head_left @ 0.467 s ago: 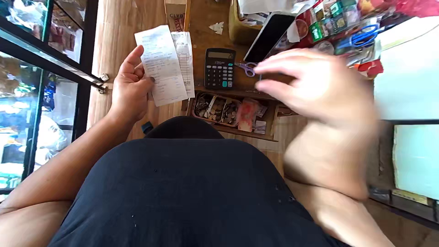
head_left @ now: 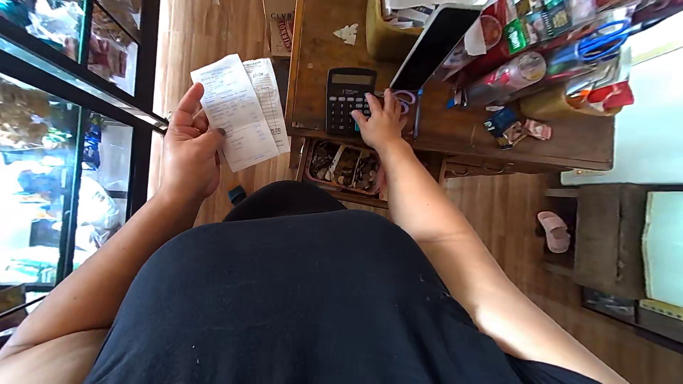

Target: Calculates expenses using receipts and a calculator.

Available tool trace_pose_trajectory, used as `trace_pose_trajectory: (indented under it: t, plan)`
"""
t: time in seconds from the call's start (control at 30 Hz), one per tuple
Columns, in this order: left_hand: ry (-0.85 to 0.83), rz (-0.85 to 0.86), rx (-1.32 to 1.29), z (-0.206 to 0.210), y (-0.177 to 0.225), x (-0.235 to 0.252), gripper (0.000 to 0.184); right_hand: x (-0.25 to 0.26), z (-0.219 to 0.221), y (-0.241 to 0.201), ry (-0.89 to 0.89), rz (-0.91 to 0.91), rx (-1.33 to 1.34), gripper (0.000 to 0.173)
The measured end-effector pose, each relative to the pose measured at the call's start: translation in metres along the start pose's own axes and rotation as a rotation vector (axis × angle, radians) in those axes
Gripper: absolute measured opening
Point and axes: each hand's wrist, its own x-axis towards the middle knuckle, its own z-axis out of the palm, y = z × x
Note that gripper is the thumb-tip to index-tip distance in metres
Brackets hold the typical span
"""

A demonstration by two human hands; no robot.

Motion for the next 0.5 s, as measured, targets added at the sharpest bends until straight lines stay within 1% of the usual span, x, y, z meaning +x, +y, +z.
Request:
trace_pose_trajectory:
  t: [0.1,0.2,0.27,0.4,0.5]
  plan:
    - [0.005,-0.007,-0.001,-0.001,-0.001,-0.001,0.073,-0.002,-0.004,-0.005,-0.027,0.004,-0.009,0.072]
    - [-0.006,-0.024,0.014,0.001,-0.001,0.001,0.073,-0.016,0.003,-0.016,0.013,-0.171,0.021,0.071]
    - [-0.003,-0.038,0.005,0.004,-0.002,0.001,0.073,-0.026,0.015,-0.026,0.005,-0.264,0.001,0.068]
    - [-0.029,-0.042,-0.010,0.012,-0.001,0.002,0.073,-0.034,0.028,-0.037,-0.008,-0.254,-0.029,0.068]
    - [-0.041,-0.042,-0.018,0.014,-0.001,0.002,0.072,-0.032,0.025,-0.038,-0.052,-0.228,-0.052,0.065]
